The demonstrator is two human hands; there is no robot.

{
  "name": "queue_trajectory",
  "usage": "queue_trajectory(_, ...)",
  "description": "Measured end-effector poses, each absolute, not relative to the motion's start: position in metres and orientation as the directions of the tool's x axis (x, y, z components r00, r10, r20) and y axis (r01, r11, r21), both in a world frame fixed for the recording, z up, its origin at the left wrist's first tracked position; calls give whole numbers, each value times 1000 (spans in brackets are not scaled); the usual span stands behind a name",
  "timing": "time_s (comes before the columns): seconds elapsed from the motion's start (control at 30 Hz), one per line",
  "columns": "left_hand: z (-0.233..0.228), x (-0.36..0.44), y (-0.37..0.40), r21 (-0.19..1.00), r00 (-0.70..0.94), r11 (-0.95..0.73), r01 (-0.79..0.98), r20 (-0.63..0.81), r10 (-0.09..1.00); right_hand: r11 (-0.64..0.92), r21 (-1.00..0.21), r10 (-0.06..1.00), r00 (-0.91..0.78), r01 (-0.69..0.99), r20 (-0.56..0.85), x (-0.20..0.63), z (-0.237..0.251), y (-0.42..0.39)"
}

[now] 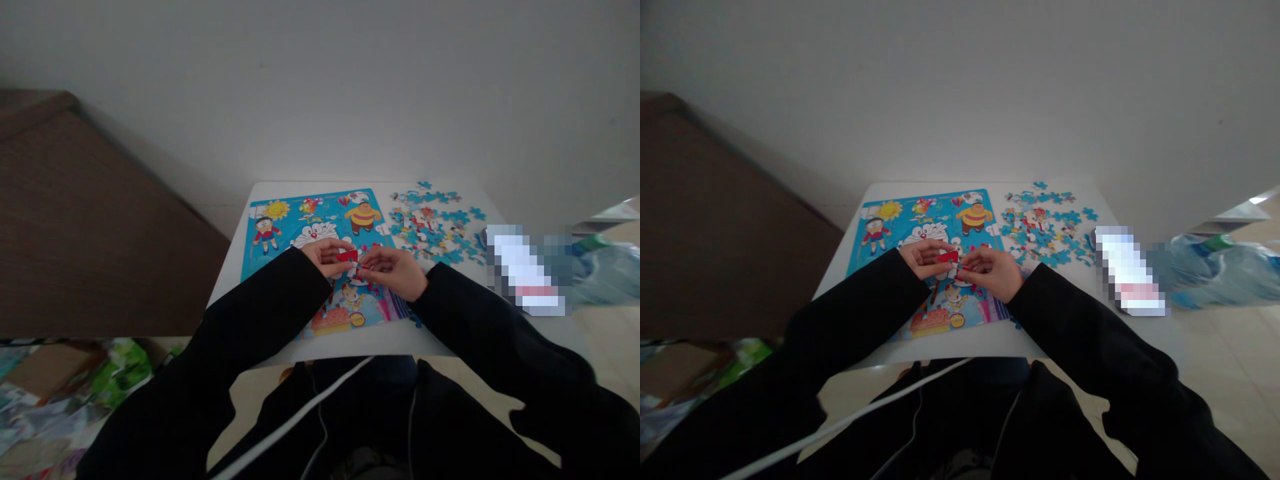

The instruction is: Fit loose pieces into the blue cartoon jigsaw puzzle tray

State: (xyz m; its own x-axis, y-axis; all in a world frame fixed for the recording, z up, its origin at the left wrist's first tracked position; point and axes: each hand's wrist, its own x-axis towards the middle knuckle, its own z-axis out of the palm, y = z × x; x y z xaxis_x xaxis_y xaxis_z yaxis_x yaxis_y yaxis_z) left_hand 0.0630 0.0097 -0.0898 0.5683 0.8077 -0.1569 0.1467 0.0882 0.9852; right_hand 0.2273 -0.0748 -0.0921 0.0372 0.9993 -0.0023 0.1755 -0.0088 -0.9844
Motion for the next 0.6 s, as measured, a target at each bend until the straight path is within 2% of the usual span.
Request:
queue_trajectory(0.13, -88, 59, 7, 990, 554, 12, 142, -90, 828, 26, -993, 996, 79, 112, 35, 229, -91, -72)
queue_trajectory(0.27, -87, 55, 5, 994, 583, -32, 102, -34, 812, -80, -995, 995, 72, 52, -76, 229, -91, -71)
queue_trajectory(0.37, -86, 55, 4, 994, 595, -21, 106, -47, 802, -119, -989, 992, 52, 87, -115, 230, -91, -72)
queue_trajectory(0.6, -86, 56, 1, 999, 652, 23, 24, -33, 757, -65, -981, 997, 50, 183, -57, 231, -92, -73)
